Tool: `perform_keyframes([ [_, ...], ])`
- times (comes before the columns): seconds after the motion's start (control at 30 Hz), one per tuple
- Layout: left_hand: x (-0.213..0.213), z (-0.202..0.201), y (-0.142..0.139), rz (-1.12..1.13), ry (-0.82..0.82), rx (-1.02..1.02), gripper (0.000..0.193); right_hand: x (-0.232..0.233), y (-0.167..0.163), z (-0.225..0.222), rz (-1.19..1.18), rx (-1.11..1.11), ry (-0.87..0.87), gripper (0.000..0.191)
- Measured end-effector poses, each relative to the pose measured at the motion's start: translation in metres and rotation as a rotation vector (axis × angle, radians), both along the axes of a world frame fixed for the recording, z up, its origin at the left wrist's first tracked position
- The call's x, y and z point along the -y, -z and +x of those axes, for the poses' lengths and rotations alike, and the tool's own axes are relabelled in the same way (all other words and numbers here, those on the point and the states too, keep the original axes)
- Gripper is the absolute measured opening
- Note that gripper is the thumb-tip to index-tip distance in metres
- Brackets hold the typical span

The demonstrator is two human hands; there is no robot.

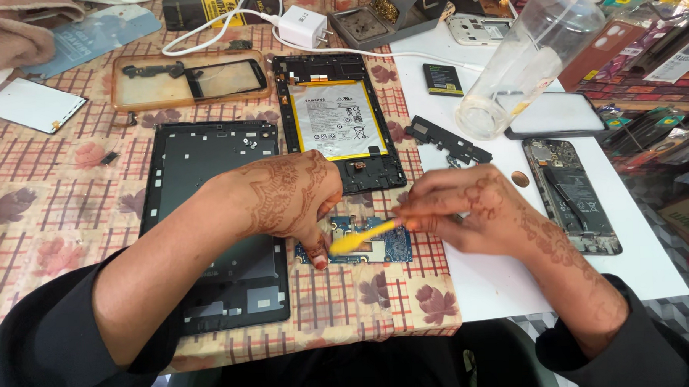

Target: The person disassembles a tablet by removing screws and prying open the casing. They then clean the motherboard with a brush and reassemble the device by reconnecting components and securing the back cover.

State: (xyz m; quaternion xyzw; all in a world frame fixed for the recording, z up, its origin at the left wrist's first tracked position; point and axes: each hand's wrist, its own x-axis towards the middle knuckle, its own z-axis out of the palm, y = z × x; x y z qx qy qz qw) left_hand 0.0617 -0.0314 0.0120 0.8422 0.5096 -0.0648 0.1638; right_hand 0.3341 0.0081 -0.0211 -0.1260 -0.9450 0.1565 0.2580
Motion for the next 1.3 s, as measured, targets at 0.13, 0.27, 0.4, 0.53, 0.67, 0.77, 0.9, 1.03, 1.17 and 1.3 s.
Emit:
perform_keyframes([
  [0.13,0.0017,0.0011,-0.0021,0.004,-0.005,0.005,0.057,-0.0005,-0.0009,0.0021,0.027,-0.02,0.194,0.028],
  [0.27,0.0023,0.0024,-0.0043,-0.022,-0.023,0.003,0.056,-0.0003,-0.0032,0.0038,0.011,0.009,0.116,0.028],
  [0.4,0.0034,0.0031,-0.0055,-0.024,-0.03,0.004,0.056,-0.0006,-0.0042,0.0046,-0.03,0.026,0.079,0.029],
  [0.53,0.0042,0.0042,-0.0058,-0.002,-0.026,0.004,0.056,-0.0019,-0.0043,0.006,-0.064,-0.015,0.132,0.025],
  [0.67,0.0036,0.0039,-0.0061,-0.015,-0.017,0.002,0.055,-0.0018,-0.0046,0.0081,-0.085,0.019,0.113,0.027],
  [0.77,0.0036,0.0034,-0.0054,-0.005,-0.014,0.01,0.055,-0.0022,-0.0054,0.0082,-0.089,0.01,0.069,0.027],
  [0.9,0.0027,0.0035,-0.004,-0.011,-0.014,0.009,0.055,-0.0013,-0.0063,0.0074,-0.042,0.009,0.138,0.026],
  [1.03,0.0024,0.004,-0.004,-0.007,-0.014,-0.001,0.056,0.0015,-0.0067,0.0071,-0.037,0.031,0.092,0.027],
  [1.17,0.0034,0.0042,-0.0053,0.001,-0.007,-0.014,0.056,0.002,-0.0048,0.0024,-0.059,0.042,0.047,0.026],
  [1.3,0.0035,0.0025,-0.0046,-0.017,-0.024,-0.018,0.056,0.0023,-0.0039,-0.0005,-0.04,0.062,0.042,0.028],
])
